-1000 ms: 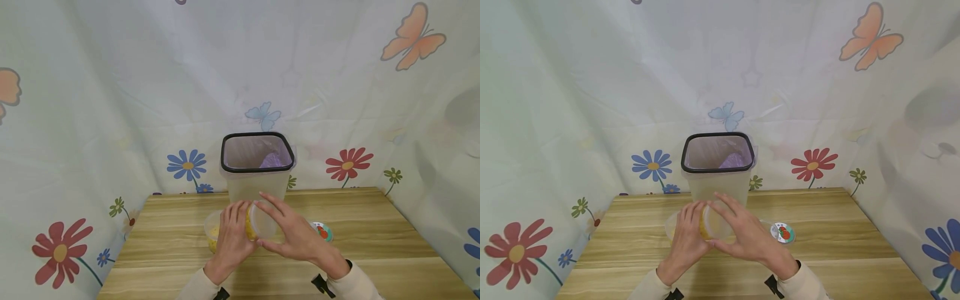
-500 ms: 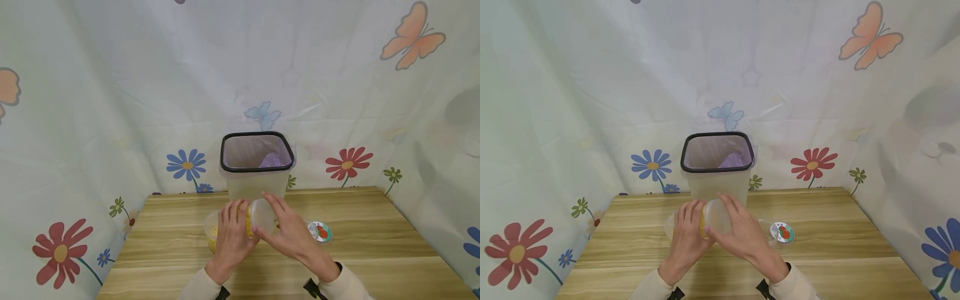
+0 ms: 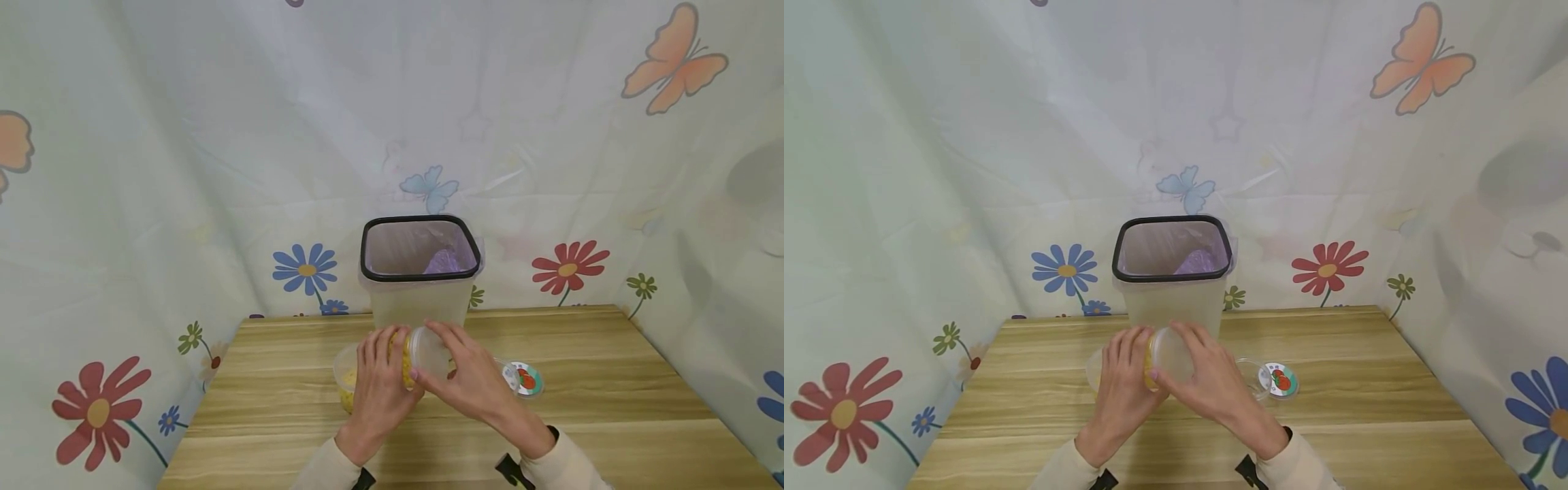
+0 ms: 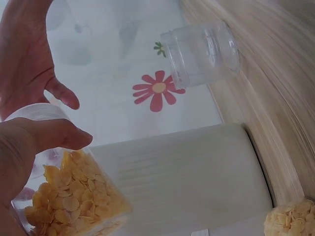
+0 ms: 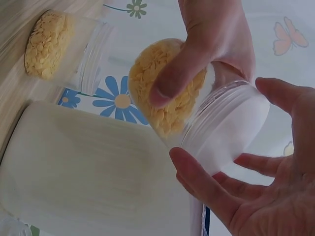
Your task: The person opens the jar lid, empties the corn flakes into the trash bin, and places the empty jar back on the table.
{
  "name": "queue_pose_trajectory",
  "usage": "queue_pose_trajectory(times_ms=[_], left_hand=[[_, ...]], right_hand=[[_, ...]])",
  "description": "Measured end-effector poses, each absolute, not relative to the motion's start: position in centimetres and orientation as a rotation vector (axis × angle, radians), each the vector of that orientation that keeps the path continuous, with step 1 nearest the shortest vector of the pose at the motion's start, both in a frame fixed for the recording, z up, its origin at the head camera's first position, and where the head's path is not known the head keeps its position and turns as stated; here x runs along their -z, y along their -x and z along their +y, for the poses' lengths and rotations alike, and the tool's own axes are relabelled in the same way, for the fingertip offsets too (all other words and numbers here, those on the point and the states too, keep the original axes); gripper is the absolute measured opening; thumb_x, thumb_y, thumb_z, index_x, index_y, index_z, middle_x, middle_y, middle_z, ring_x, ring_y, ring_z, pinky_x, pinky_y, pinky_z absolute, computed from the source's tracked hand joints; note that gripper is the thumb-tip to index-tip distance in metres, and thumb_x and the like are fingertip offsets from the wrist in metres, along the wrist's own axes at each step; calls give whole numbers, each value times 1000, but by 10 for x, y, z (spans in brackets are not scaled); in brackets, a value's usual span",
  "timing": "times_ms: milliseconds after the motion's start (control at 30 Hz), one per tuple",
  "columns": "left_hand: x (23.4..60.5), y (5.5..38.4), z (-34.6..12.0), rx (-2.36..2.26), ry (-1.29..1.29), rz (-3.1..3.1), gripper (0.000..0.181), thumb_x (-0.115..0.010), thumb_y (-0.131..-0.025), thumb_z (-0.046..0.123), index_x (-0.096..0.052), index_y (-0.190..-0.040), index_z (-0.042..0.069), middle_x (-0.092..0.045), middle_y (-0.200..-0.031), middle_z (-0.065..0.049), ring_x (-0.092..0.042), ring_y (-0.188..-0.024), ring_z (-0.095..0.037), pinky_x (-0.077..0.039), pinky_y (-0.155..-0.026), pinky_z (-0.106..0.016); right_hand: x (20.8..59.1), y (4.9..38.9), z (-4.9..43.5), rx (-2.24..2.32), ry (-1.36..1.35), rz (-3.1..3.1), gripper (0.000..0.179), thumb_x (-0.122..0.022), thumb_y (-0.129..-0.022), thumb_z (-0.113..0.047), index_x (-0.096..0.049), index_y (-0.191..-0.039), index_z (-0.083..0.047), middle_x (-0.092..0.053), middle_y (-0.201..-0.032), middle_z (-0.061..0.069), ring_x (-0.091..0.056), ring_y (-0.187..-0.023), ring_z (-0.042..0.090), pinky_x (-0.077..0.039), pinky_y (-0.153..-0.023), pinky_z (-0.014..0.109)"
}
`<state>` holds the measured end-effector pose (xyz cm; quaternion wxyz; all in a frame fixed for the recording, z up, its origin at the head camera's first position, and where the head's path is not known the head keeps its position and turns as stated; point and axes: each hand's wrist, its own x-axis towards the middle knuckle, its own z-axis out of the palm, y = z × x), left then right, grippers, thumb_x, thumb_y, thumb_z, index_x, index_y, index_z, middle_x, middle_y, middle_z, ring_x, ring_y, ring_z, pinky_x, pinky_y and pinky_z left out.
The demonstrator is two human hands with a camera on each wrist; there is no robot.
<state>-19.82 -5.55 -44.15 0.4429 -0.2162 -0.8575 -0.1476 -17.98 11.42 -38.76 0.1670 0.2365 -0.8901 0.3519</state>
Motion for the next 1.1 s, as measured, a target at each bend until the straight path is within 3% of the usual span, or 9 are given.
queue_pose_trajectory(times_ms=[233, 433, 533, 700, 867, 967, 1100], left_hand=[[442, 197, -57, 399, 540, -2146, 90, -89, -56, 38, -50, -132, 9, -56, -126, -9, -50, -115, -29, -42, -98, -45], [442, 196, -58, 463, 554, -2168, 98, -93, -48, 37, -49, -132, 10, -56, -125, -8, -50, -115, -28, -42, -98, -43], [442, 196, -58, 486, 560, -2162, 98, -94, -47, 35, -50, -131, 9, -56, -124, -7, -50, -114, -28, -43, -97, -42], [440, 195, -58, 502, 559, -2167, 98, -94, -46, 33, -50, -131, 10, -57, -124, -7, -50, -114, -27, -43, -97, -42], [438, 193, -57, 521, 551, -2193, 99, -93, -47, 33, -49, -133, 10, -56, -126, -7, -49, -117, -27, -43, -98, -42], [437, 193, -57, 503, 541, -2198, 93, -90, -53, 33, -49, -133, 10, -56, -127, -7, -49, -117, -27, -42, -99, -42], [437, 194, -56, 447, 528, -2156, 86, -88, -58, 33, -50, -132, 9, -56, -125, -7, -50, -115, -28, -42, -100, -43]], right_hand=[[385, 182, 122, -915, -877, -2495, 72, -79, -81, -34, -48, -143, -15, -49, -143, 7, -64, -107, 25, -56, -68, 20], [385, 188, 131, -691, -1136, -2352, 76, -85, -75, -26, -48, -141, -16, -47, -147, 9, -55, -126, 29, -56, -91, 45], [385, 189, 133, -645, -1214, -2293, 80, -88, -71, -21, -48, -141, -15, -46, -148, 11, -49, -133, 31, -53, -95, 50], [385, 189, 133, -635, -1239, -2278, 84, -88, -70, -21, -46, -143, -14, -41, -153, 11, -46, -136, 33, -52, -95, 52], [380, 186, 133, -753, -1169, -2353, 87, -82, -78, -35, -37, -150, -18, -25, -161, 7, -44, -137, 34, -52, -95, 52], [377, 181, 129, -805, -1028, -2393, 85, -76, -81, -42, -34, -152, -22, -28, -160, 5, -47, -135, 33, -51, -96, 52], [377, 176, 122, -835, -789, -2472, 81, -70, -84, -50, -35, -152, -24, -41, -153, 5, -61, -118, 29, -57, -82, 40]])
